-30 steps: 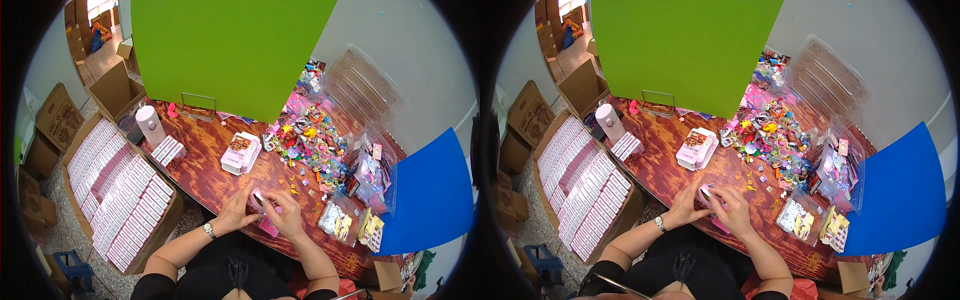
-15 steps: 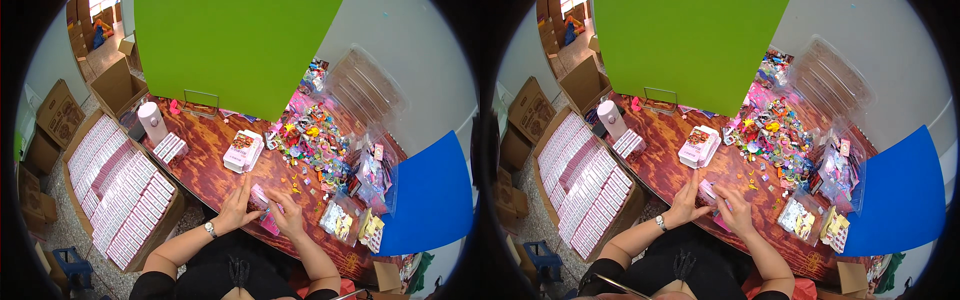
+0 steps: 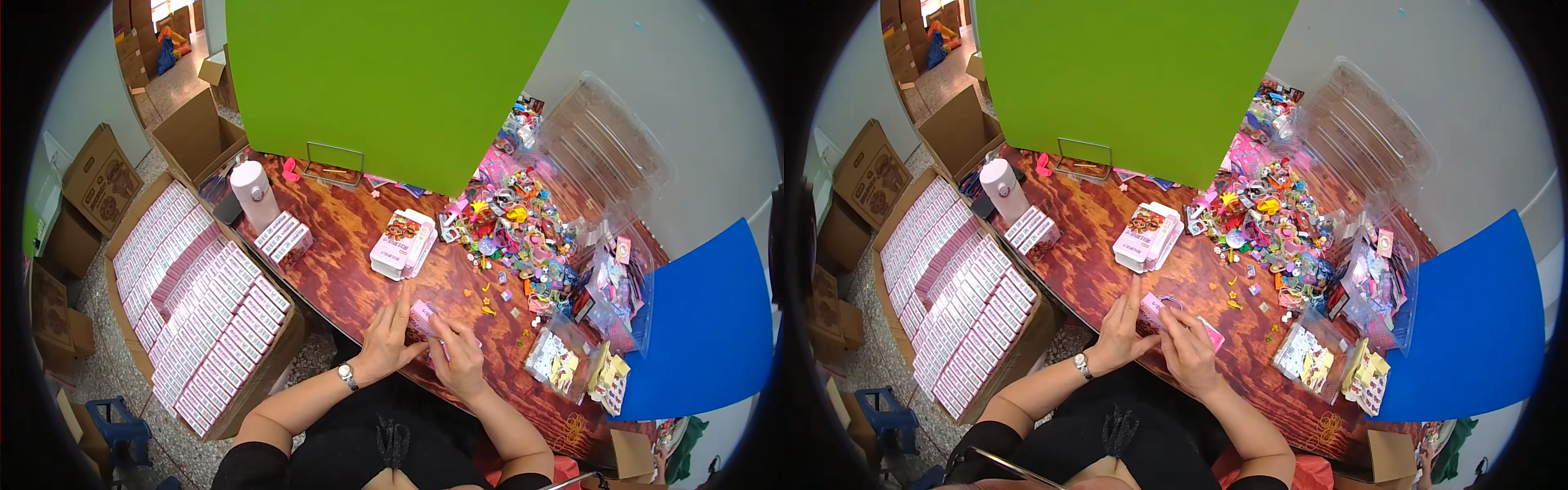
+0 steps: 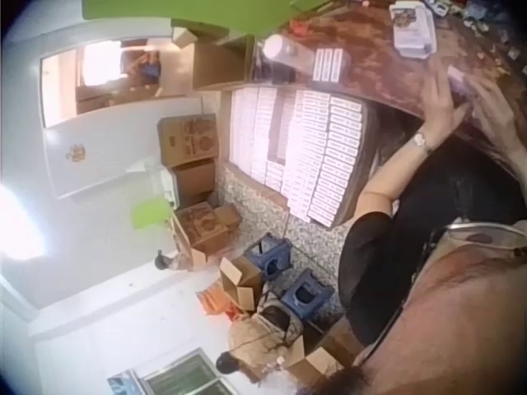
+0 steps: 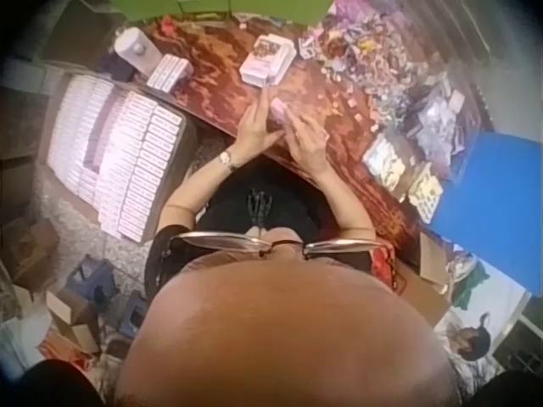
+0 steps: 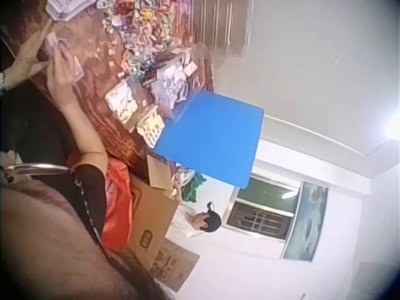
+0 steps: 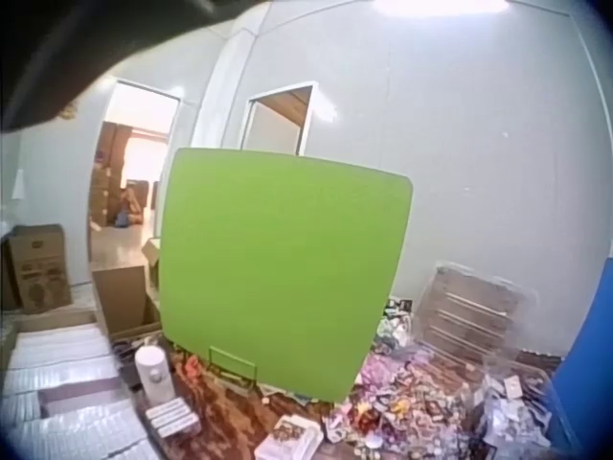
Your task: Placing small colorful plastic pieces from a pile into pink plastic containers.
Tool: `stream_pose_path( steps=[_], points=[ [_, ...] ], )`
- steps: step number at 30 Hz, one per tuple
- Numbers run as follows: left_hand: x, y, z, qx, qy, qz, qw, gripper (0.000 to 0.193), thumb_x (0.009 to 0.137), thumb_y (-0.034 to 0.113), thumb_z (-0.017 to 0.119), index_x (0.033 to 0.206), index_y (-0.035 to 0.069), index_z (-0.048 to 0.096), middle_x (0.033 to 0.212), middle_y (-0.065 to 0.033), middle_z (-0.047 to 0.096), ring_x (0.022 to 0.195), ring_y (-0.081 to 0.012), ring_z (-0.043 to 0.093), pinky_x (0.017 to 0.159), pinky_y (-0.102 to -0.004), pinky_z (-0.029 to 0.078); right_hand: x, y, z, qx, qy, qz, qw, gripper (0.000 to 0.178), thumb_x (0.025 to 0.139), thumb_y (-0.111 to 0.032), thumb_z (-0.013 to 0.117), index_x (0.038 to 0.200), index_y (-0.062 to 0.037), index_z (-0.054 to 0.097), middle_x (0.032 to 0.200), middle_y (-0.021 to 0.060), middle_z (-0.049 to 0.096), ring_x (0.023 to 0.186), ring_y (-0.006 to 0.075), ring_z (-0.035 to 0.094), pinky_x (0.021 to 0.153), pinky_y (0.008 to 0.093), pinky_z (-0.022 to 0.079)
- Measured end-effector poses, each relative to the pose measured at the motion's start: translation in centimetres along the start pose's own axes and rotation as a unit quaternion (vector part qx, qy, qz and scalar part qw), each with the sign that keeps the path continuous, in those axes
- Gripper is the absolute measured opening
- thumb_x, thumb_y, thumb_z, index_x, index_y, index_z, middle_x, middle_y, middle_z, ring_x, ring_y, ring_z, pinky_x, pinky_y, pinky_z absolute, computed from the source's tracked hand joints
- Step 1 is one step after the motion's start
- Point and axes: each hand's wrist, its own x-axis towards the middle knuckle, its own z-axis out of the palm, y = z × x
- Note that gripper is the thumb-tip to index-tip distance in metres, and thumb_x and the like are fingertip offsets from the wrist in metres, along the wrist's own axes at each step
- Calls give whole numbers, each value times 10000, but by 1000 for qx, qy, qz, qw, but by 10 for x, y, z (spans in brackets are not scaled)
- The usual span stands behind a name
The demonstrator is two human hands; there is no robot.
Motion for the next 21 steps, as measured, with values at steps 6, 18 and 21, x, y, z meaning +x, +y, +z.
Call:
stream_pose_path(
  steps=[6,18,21],
  points=[
    [3,-3,-28,-82,-33,-3,996,934,821,158,800,1559,-41,264,1218,-260,587,1053,-397,627,871,-430,536,7,21,7,44,-31,46,997,369,847,31,717,1212,-10,675,1120,161,723,1033,312,687,866,384,556],
    [20,-112,-100,403,74,-17,912,541,847,141,706,1361,31,579,967,-134,604,893,-310,536,883,-467,459,82,104,104,-243,-212,5,947,723,877,-333,744,1482,-64,453,1502,161,483,1360,399,433,1102,489,393],
    [16,-136,-99,472,51,-24,880,520,868,163,683,1370,70,583,1076,-154,583,1009,-335,521,1006,-547,402,80,107,106,-241,-207,-22,948,496,861,-326,746,1292,-127,604,1362,76,599,1244,368,518,1044,494,427]
  ],
)
